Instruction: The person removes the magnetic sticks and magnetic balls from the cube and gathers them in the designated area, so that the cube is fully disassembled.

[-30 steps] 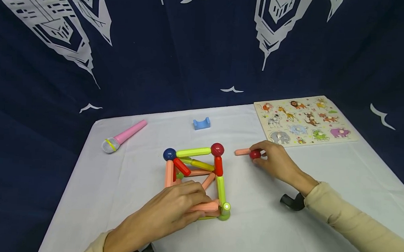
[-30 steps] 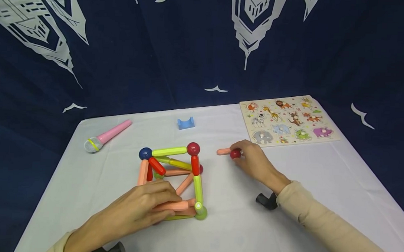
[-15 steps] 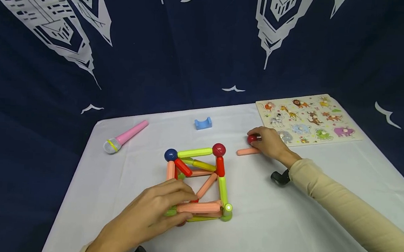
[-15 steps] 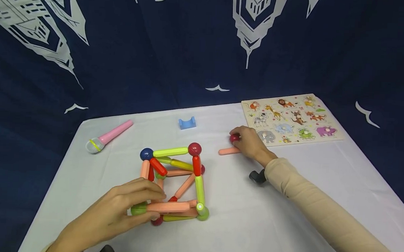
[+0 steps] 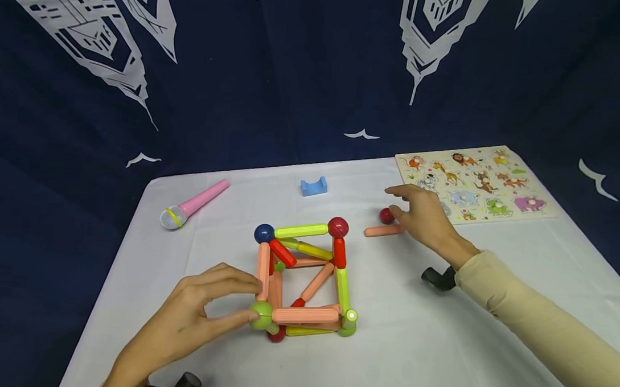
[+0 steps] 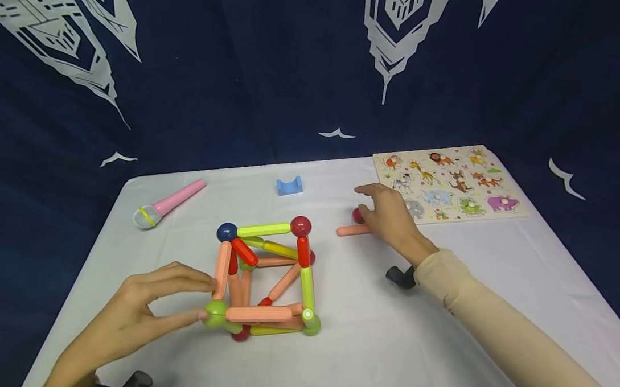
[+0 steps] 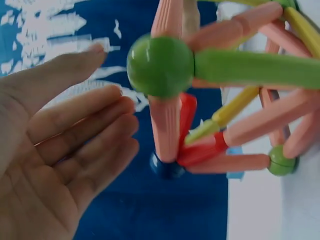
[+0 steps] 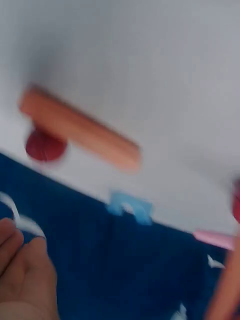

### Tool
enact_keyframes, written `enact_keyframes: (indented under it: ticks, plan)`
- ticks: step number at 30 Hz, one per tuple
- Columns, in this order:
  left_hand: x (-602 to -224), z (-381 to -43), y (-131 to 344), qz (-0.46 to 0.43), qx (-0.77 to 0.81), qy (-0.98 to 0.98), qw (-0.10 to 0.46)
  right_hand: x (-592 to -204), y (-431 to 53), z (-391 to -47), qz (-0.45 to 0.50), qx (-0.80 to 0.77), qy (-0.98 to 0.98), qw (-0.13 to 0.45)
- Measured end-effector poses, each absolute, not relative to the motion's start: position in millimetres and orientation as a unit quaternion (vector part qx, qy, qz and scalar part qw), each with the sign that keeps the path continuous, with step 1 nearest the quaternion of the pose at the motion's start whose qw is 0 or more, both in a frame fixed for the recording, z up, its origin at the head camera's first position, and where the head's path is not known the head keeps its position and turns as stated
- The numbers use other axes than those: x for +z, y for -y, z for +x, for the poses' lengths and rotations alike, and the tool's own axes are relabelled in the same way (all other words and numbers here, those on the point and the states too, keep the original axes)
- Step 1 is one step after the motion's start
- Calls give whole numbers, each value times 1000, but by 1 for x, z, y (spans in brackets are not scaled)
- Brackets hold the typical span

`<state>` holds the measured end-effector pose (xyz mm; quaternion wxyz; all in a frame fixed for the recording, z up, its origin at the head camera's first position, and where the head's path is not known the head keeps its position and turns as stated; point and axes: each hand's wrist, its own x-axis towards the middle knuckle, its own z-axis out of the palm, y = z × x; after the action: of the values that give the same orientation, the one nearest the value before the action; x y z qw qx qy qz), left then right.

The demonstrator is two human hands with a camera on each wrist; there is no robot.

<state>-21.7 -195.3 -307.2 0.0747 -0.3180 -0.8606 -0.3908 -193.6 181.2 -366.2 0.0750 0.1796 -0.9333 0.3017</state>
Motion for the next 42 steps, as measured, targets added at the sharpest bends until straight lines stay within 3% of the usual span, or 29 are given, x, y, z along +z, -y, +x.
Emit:
enact_keyframes:
  ticks: [3, 6, 12, 15, 20, 25, 42]
  plan:
    - [-309, -36, 202, -278, -412, 864, 77, -348, -165, -166, 226, 314, 911, 141]
    - [-313, -53, 206, -242, -439, 862, 73, -328, -143, -132, 296, 332, 883, 147]
    - [-327, -88, 207, -208, -493, 842, 68, -306, -103, -73, 406, 359, 841, -13]
    - [-333, -99, 205, -206, -515, 831, 46, -307, -89, -57, 444, 352, 822, -51]
    - [-336, -103, 202, -199, -528, 825, 13, -313, -77, -48, 508, 346, 789, -17]
    - [-335, -104, 199, -186, -527, 829, 7, -315, -73, -46, 515, 326, 793, 0]
    - [-333, -102, 195, -191, -526, 829, 15, -311, -75, -45, 544, 283, 789, -45]
